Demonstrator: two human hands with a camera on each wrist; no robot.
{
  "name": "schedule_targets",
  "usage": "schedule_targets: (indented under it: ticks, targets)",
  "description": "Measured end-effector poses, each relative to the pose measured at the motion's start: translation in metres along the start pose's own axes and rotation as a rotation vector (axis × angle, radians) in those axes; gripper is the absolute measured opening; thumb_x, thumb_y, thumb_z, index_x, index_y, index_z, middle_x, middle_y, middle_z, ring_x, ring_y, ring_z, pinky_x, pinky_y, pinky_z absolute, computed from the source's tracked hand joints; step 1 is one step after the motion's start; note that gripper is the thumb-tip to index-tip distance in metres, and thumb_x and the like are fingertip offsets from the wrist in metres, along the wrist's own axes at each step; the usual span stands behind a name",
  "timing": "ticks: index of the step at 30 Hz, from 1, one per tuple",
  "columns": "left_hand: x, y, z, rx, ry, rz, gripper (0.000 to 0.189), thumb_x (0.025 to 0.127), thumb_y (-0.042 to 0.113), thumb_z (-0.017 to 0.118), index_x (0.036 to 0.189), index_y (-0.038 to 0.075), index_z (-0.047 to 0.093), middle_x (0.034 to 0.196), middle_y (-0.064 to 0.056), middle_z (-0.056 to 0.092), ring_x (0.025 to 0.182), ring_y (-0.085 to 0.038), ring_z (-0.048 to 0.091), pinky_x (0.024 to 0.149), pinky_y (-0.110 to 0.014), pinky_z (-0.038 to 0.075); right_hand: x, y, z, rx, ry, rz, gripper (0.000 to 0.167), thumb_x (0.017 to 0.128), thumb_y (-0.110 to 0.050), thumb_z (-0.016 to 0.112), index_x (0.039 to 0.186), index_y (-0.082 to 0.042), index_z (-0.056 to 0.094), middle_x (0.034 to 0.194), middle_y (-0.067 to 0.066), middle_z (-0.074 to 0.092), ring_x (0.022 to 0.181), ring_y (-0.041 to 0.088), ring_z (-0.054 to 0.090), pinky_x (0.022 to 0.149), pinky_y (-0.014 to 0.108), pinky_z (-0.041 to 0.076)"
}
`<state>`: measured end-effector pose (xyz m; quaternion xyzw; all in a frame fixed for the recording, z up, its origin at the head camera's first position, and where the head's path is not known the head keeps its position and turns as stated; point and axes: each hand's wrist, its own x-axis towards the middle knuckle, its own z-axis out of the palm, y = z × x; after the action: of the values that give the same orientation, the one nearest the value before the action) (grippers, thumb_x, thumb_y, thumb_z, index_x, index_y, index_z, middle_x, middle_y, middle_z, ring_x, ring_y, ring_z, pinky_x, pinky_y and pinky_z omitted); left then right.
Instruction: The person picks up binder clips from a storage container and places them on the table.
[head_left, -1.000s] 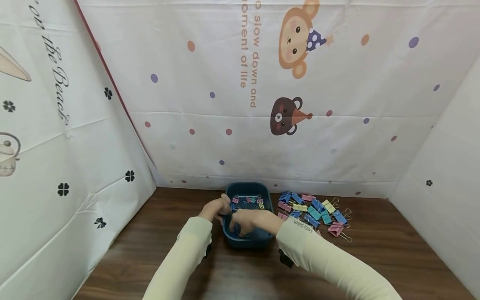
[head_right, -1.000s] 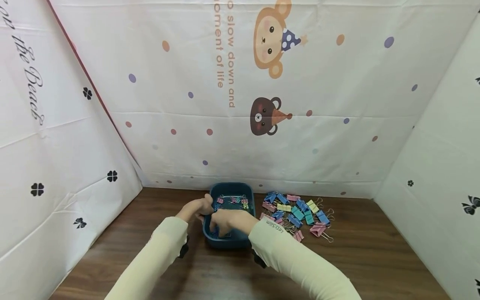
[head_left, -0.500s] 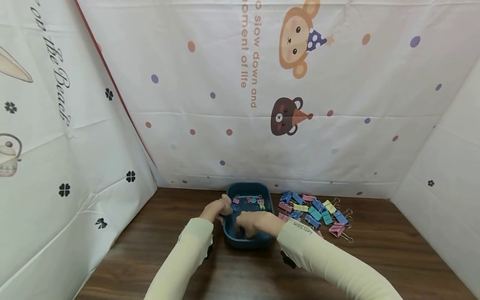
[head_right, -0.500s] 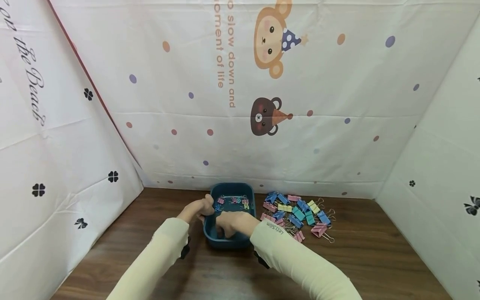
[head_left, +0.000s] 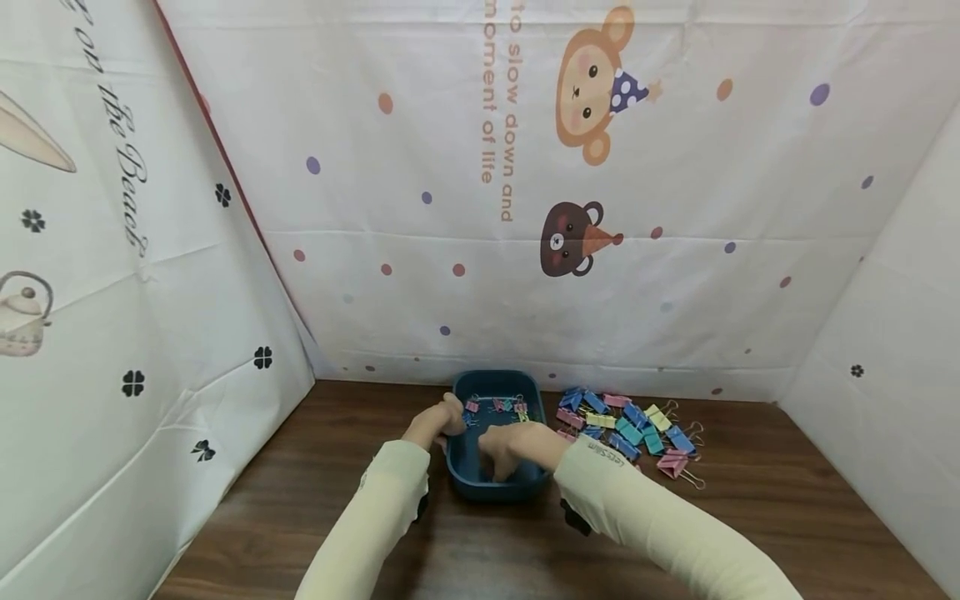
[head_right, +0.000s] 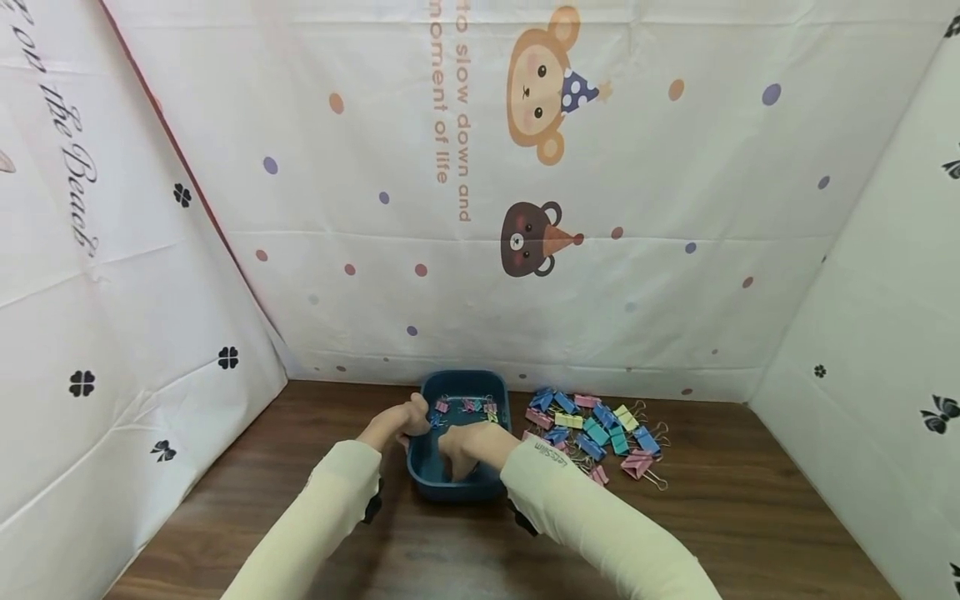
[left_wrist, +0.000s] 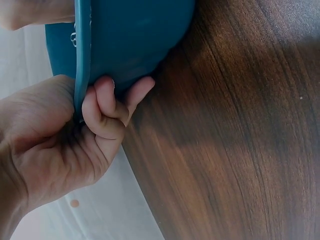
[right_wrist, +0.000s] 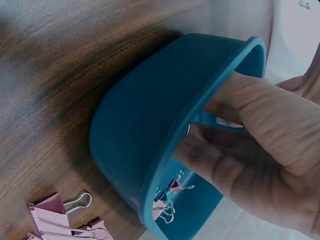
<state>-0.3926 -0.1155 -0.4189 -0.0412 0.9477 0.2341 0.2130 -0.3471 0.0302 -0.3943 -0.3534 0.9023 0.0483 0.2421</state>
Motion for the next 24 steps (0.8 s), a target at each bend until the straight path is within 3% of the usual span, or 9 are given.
schedule_targets:
  ticks: [5,13,17,21,24]
  targets:
    - [0.0,0.003,0.004,0.034,0.02,-0.006,0.047,0.102,0.007,0.051,0.141,-0.01,0.029,0.13,-0.036,0.053,0.053,-0.018,0.066,0.039,-0.019,0.043,-0.007,0.001,-0.002,-0.02,0.028,0.009,0.015,0.092,-0.024,0.077,0.105,-0.018,0.077,0.098,-0.003,0.075,0.081,0.005,0.066,0.078,0.026,0.059]
    - [-0.002,0.005,0.003,0.089,0.026,-0.009,0.061,0.104,0.011,0.05,0.152,-0.01,0.019,0.147,-0.036,0.045,0.076,-0.026,0.078,0.04,-0.019,0.045,-0.035,0.008,-0.015,0.038,0.122,-0.057,0.016,0.093,-0.024,0.075,0.106,-0.016,0.076,0.106,-0.002,0.074,0.091,0.007,0.067,0.083,0.028,0.058]
    - [-0.001,0.007,0.003,0.097,0.009,0.002,0.065,0.104,0.011,0.049,0.155,-0.01,0.015,0.153,-0.035,0.038,0.066,-0.023,0.075,0.04,-0.019,0.044,-0.055,0.016,-0.021,0.058,0.162,-0.075,0.016,0.093,-0.023,0.075,0.106,-0.014,0.076,0.105,0.0,0.074,0.09,0.009,0.066,0.081,0.028,0.059]
    - [0.0,0.01,0.002,0.223,-0.013,0.009,0.066,0.105,0.015,0.047,0.157,-0.01,0.014,0.158,-0.03,0.036,0.049,-0.014,0.061,0.04,-0.018,0.041,-0.074,0.027,-0.023,0.066,0.192,-0.041,0.016,0.093,-0.023,0.074,0.106,-0.013,0.076,0.106,0.004,0.072,0.092,0.013,0.065,0.08,0.032,0.059]
    - [0.0,0.015,0.001,0.372,-0.03,-0.006,0.064,0.107,0.016,0.043,0.158,-0.01,0.014,0.161,-0.027,0.033,0.042,-0.01,0.05,0.04,-0.018,0.038,-0.085,0.038,-0.022,0.068,0.213,-0.017,0.015,0.092,-0.021,0.074,0.105,-0.011,0.076,0.104,0.006,0.072,0.087,0.013,0.064,0.076,0.033,0.057]
